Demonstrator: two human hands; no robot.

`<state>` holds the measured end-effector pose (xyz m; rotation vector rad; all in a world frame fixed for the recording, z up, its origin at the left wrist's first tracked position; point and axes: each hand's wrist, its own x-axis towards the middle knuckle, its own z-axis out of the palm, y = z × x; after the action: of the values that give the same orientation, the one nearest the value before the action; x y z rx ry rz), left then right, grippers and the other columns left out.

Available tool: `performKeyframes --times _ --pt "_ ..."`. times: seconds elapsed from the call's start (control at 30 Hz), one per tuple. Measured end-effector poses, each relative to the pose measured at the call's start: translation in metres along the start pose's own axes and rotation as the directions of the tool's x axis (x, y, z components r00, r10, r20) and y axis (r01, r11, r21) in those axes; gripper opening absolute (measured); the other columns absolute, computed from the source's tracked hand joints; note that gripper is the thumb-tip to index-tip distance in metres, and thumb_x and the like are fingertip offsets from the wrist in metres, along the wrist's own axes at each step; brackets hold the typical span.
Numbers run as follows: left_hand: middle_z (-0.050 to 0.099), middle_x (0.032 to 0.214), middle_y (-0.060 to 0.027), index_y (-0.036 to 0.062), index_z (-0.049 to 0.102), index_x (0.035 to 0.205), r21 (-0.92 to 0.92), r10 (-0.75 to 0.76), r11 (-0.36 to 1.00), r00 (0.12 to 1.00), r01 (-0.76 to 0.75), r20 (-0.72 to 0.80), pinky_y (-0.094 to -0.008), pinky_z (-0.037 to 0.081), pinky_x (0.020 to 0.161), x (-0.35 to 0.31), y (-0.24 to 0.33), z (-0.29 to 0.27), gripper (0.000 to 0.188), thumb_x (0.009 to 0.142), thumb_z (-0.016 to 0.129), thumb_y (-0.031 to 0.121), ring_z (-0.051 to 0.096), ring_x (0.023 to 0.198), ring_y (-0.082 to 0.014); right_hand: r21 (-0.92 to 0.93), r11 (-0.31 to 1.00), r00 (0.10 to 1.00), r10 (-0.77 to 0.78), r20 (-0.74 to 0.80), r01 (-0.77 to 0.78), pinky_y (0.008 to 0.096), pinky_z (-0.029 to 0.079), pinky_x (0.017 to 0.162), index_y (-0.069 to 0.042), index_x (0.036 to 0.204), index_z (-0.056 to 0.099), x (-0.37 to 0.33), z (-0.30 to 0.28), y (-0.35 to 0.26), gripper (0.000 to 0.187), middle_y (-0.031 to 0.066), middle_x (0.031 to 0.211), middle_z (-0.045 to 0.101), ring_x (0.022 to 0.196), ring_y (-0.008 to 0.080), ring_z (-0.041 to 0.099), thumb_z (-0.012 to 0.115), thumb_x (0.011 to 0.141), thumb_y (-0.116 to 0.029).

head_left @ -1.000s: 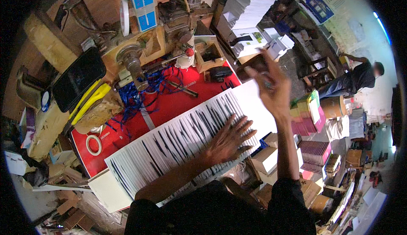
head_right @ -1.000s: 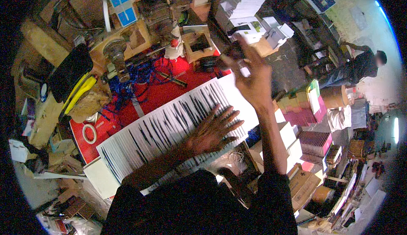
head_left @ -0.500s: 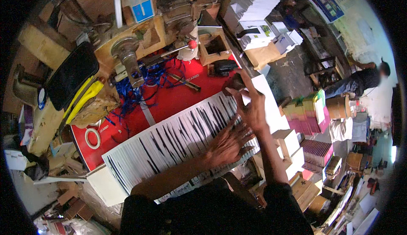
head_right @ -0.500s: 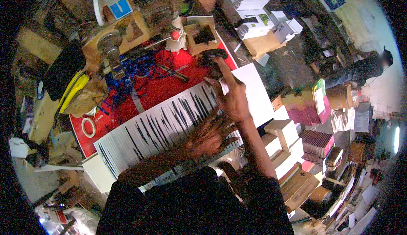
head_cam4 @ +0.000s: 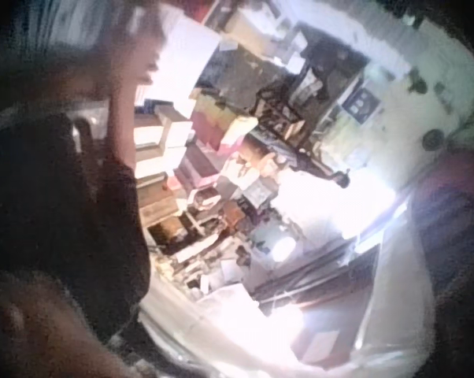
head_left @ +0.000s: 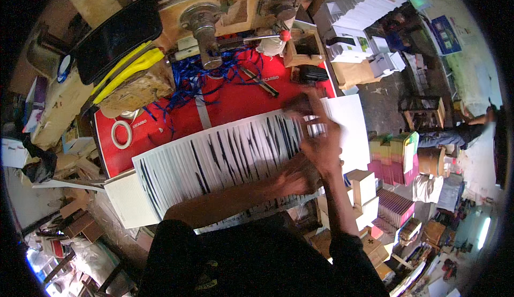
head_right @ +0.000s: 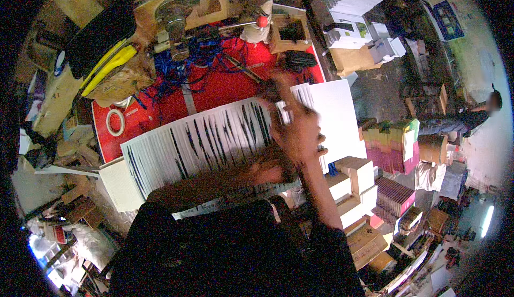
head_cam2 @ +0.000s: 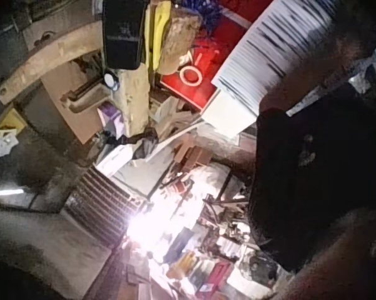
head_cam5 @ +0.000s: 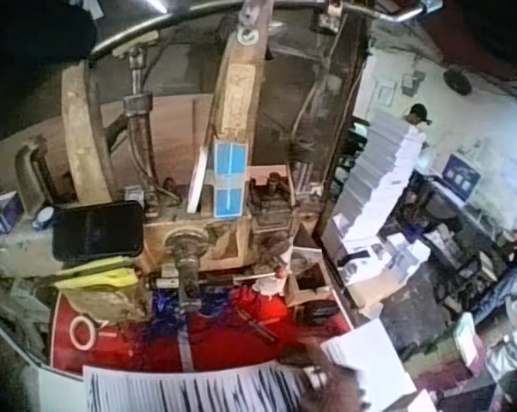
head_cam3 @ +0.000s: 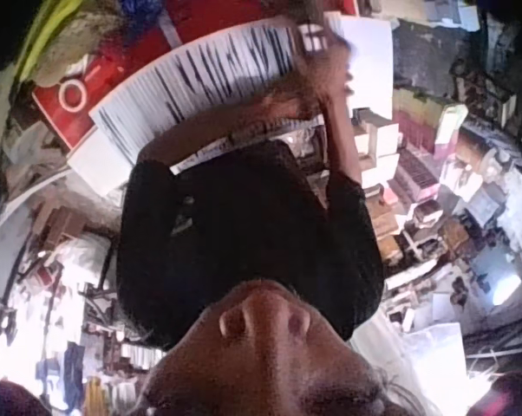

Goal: The person applies white tape to the top edge of a thick stack of paper sheets, trims the excess tape using a utility knife, and then manually inserts blue ribbons into the gaps between the sheets.

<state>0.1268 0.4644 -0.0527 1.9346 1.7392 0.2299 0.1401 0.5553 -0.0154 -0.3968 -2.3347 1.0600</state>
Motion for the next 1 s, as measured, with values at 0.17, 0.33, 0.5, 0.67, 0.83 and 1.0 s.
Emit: performKeyframes --times 0.17,0.33,0.5,0.67,0.83,1.0 --pt "0.051 0.144 -0.0141 0.0115 0.057 0.139 0.062 -0.025 0.995 0.816 0.075 -0.578 -0.0514 0.024 0.122 0.001 0.0 0.058 0.055 0.099 0.051 0.048 0.043 0.139 -0.031 -0.015 0.996 0.976 -0.08 0.201 0.085 0.0384 0.062 0.071 -0.007 0.14 0.055 0.026 0.0 -0.012 0.059 0.0221 0.115 0.071 0.09 0.0312 0.075 0.079 0.086 -0.014" --pt "0.045 0.151 -0.0159 0.0122 0.05 0.146 0.001 -0.043 0.998 0.72 0.06 -0.692 -0.0556 0.022 0.121 -0.041 0.009 0.064 0.061 0.097 0.053 0.049 0.038 0.144 -0.0315 0.025 0.995 0.976 0.095 0.198 -0.102 0.0342 0.063 0.076 -0.002 0.131 0.058 0.034 -0.014 -0.015 0.052 0.011 0.11 0.072 0.093 0.0158 0.072 0.081 0.085 -0.01" --pt "0.035 0.16 -0.0153 0.0139 0.038 0.153 -0.007 -0.21 0.97 0.831 0.241 -0.514 -0.056 0.021 0.122 -0.119 0.012 0.066 0.07 0.097 0.053 0.053 0.031 0.149 -0.0315 0.115 0.935 0.902 -0.284 -0.326 0.336 0.0343 0.059 0.086 -0.001 0.147 0.042 0.013 0.006 -0.058 0.062 0.0193 0.116 0.071 0.105 0.0257 0.07 0.067 0.091 0.004" --pt "0.038 0.159 -0.0087 0.0153 0.042 0.151 0.059 -0.212 0.956 0.815 0.287 -0.54 -0.0549 0.025 0.119 -0.129 0.016 0.072 0.073 0.09 0.059 0.052 0.033 0.147 -0.0276 0.131 0.989 0.975 -0.096 0.201 0.07 0.037 0.059 0.087 -0.01 0.148 0.045 0.019 0.029 -0.052 0.068 0.0184 0.114 0.071 0.102 0.021 0.072 0.071 0.087 0.005" --pt "0.03 0.163 -0.0108 0.0165 0.038 0.154 -0.052 -0.275 0.961 0.905 0.273 -0.325 -0.0546 0.014 0.123 -0.198 0.029 0.1 0.074 0.093 0.057 0.054 0.023 0.152 -0.0291 -0.245 0.9 0.933 -0.346 0.102 0.361 0.0346 0.058 0.085 0.002 0.141 0.049 -0.014 0.04 -0.038 0.054 0.018 0.111 0.073 0.101 0.0248 0.073 0.068 0.091 0.0" --pt "0.023 0.166 -0.0093 0.0338 0.035 0.156 0.155 -0.509 0.82 0.826 0.55 -0.24 -0.0611 0.007 0.122 -0.302 0.057 0.131 0.077 0.088 0.068 0.047 0.016 0.155 -0.0296 0.031 0.971 0.971 -0.238 -0.023 0.238 0.0353 0.059 0.084 -0.005 0.142 0.051 -0.017 0.055 -0.082 0.056 0.0159 0.11 0.074 0.101 0.0256 0.073 0.071 0.089 -0.001"
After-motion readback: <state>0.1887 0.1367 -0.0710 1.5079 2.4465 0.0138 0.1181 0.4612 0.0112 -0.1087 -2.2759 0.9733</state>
